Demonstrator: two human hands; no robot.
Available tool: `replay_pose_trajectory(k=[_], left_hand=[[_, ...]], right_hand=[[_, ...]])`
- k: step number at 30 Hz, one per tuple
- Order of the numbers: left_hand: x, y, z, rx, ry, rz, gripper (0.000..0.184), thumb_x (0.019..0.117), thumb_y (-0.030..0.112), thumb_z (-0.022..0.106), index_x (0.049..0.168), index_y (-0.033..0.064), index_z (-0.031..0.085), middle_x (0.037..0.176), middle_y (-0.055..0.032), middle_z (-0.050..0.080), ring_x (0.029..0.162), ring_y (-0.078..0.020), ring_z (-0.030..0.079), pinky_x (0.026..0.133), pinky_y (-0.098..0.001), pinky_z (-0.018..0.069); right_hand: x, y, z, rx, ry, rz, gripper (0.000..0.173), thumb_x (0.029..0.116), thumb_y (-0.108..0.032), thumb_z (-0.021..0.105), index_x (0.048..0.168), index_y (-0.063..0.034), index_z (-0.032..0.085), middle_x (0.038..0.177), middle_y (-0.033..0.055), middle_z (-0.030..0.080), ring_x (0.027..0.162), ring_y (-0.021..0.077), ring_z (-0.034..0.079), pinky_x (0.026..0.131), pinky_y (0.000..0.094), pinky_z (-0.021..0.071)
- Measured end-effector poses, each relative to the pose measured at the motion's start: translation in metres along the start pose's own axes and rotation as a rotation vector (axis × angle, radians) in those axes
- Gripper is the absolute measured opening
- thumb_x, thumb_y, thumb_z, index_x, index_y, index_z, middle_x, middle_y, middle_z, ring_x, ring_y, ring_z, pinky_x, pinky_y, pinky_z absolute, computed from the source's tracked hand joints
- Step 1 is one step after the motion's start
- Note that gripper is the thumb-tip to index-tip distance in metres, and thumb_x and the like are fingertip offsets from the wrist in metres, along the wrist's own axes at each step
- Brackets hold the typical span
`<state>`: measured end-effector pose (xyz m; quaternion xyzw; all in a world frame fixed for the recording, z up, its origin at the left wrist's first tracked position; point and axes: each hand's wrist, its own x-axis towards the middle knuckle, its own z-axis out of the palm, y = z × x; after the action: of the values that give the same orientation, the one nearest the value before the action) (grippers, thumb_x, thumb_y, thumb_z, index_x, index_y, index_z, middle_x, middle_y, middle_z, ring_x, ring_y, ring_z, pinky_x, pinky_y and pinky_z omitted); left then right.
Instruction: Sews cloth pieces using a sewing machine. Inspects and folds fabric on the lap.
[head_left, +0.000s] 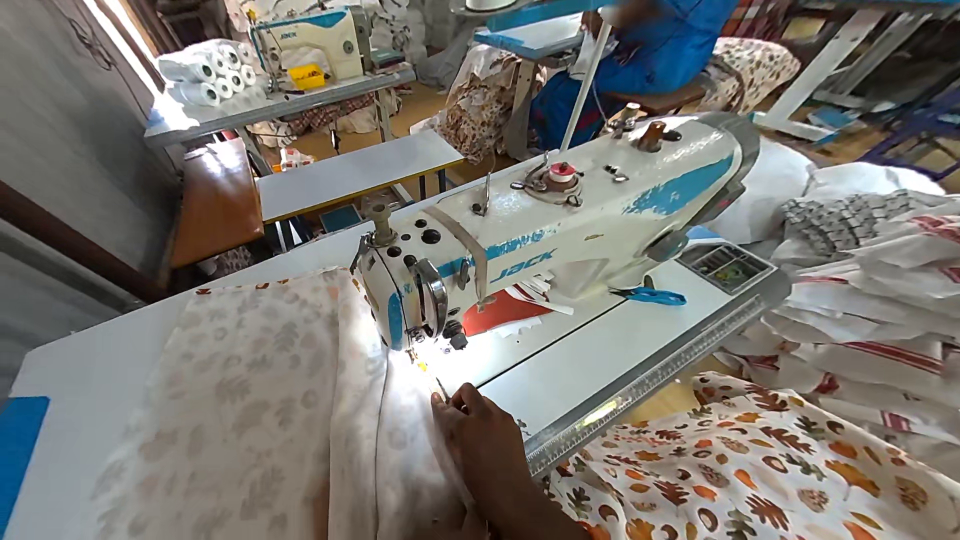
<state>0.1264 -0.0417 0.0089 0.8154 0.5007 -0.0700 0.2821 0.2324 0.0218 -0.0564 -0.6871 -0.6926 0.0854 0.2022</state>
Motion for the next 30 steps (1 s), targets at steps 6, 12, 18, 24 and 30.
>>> replay_pose_trajectory(k=[6, 12, 18, 24, 30], left_hand=[[-0.008, -0.044, -0.018, -0.095, 0.321, 0.063, 0.019, 0.0984, 0.011, 0.059, 0.102, 0.0006, 0.075, 0.098, -0.0163, 0.074, 0.081, -0.0323, 0.074, 0.07, -0.05, 0.0607], [0.02, -0.164, -0.049, 0.041, 0.425, -0.471, 0.075, 0.1, 0.058, 0.053, 0.165, 0.03, 0.026, 0.163, -0.0409, 0.008, 0.145, -0.0706, 0.006, 0.1, -0.0907, 0.0124], [0.041, -0.242, -0.128, 0.307, 0.704, -0.316, 0.058, 0.0907, 0.009, 0.075, 0.146, 0.0091, 0.058, 0.155, -0.0403, 0.033, 0.144, -0.0693, 0.014, 0.105, -0.0894, 0.0091], [0.077, -0.095, 0.012, 0.245, 0.759, 0.19, 0.034, 0.0929, -0.002, 0.057, 0.122, 0.001, 0.073, 0.133, -0.0168, 0.068, 0.125, -0.0324, 0.065, 0.101, -0.0534, 0.0508], [0.093, -0.077, 0.018, 0.209, 0.923, 0.151, 0.014, 0.0914, 0.018, 0.068, 0.084, 0.01, 0.077, 0.083, -0.0045, 0.071, 0.08, -0.0215, 0.07, 0.092, -0.0537, 0.0476]], right_hand=[[-0.014, -0.003, -0.01, -0.004, -0.064, 0.012, 0.035, 0.0858, -0.001, 0.07, 0.117, -0.014, 0.08, 0.103, 0.0141, 0.072, 0.083, 0.0296, 0.072, 0.064, 0.0394, 0.0595], [0.007, -0.003, 0.0, -0.035, -0.003, -0.043, 0.035, 0.085, -0.002, 0.072, 0.116, -0.015, 0.08, 0.097, 0.0134, 0.071, 0.08, 0.0277, 0.071, 0.062, 0.038, 0.059], [0.026, -0.004, 0.012, -0.049, 0.125, -0.123, 0.029, 0.0808, 0.001, 0.076, 0.108, -0.007, 0.081, 0.089, 0.0137, 0.068, 0.071, 0.0277, 0.069, 0.056, 0.0374, 0.0571], [0.013, -0.003, 0.01, 0.031, 0.158, -0.126, 0.008, 0.0822, -0.004, 0.076, 0.089, -0.0028, 0.078, 0.081, 0.0142, 0.068, 0.068, 0.0295, 0.07, 0.054, 0.0416, 0.058], [0.015, 0.025, -0.004, 0.115, 0.069, -0.229, 0.003, 0.0857, -0.012, 0.079, 0.088, -0.0119, 0.079, 0.11, 0.0094, 0.07, 0.078, 0.0235, 0.071, 0.062, 0.0404, 0.0604]])
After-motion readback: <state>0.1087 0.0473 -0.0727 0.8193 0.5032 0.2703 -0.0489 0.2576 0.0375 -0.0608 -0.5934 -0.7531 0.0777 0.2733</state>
